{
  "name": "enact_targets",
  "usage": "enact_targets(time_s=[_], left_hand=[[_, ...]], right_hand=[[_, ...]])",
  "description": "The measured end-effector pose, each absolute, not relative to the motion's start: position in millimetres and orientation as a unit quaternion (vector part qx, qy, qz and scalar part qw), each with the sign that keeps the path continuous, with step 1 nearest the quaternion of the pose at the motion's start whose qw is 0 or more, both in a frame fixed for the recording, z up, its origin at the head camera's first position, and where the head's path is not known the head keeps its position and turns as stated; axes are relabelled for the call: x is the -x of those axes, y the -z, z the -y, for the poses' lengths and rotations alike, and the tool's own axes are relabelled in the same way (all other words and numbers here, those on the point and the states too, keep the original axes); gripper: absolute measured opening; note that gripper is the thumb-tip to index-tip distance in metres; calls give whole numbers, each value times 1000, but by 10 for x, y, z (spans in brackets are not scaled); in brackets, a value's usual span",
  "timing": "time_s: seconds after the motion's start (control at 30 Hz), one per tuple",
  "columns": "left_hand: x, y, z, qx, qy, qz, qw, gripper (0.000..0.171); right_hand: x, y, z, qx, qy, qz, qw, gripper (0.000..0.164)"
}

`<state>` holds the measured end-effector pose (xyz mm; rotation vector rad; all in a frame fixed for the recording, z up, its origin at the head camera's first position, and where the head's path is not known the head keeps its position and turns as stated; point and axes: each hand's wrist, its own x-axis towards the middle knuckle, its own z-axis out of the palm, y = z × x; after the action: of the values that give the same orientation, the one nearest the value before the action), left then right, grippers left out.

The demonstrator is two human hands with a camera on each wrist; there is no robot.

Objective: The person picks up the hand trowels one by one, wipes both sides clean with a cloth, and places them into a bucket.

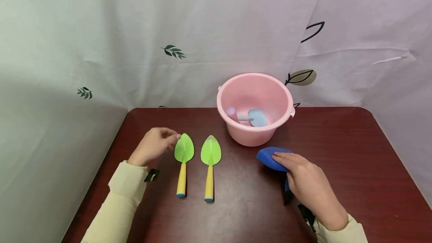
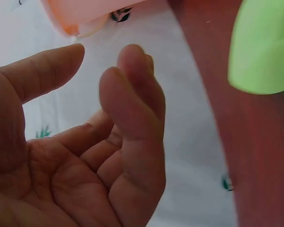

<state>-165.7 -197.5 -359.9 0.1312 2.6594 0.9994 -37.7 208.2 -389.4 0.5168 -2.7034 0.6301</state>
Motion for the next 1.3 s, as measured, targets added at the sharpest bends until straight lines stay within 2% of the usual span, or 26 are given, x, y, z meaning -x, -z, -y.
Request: enact_targets(time_s=[0.13, 0.43, 0.7, 1.17, 1.3], left_hand=[[1493, 3796, 2008, -28, -358, -919, 161, 37], [1196, 4147, 1978, 7, -347, -922, 172, 19], [1054, 4279, 1985, 33, -353, -917, 184, 36], [900, 4414, 1905, 62, -369, -911, 172, 31], [911, 4442, 1878, 74, -359, -916, 165, 35]], right_hand=[[380, 3903, -2097, -182, -219, 944, 166, 48], [377, 3908, -2096, -181, -218, 944, 168, 48], [381, 3908, -2094, -172, -217, 949, 153, 47], [384, 3910, -2087, -177, -213, 948, 157, 48], [379, 3908, -2075, -181, -215, 946, 163, 50]])
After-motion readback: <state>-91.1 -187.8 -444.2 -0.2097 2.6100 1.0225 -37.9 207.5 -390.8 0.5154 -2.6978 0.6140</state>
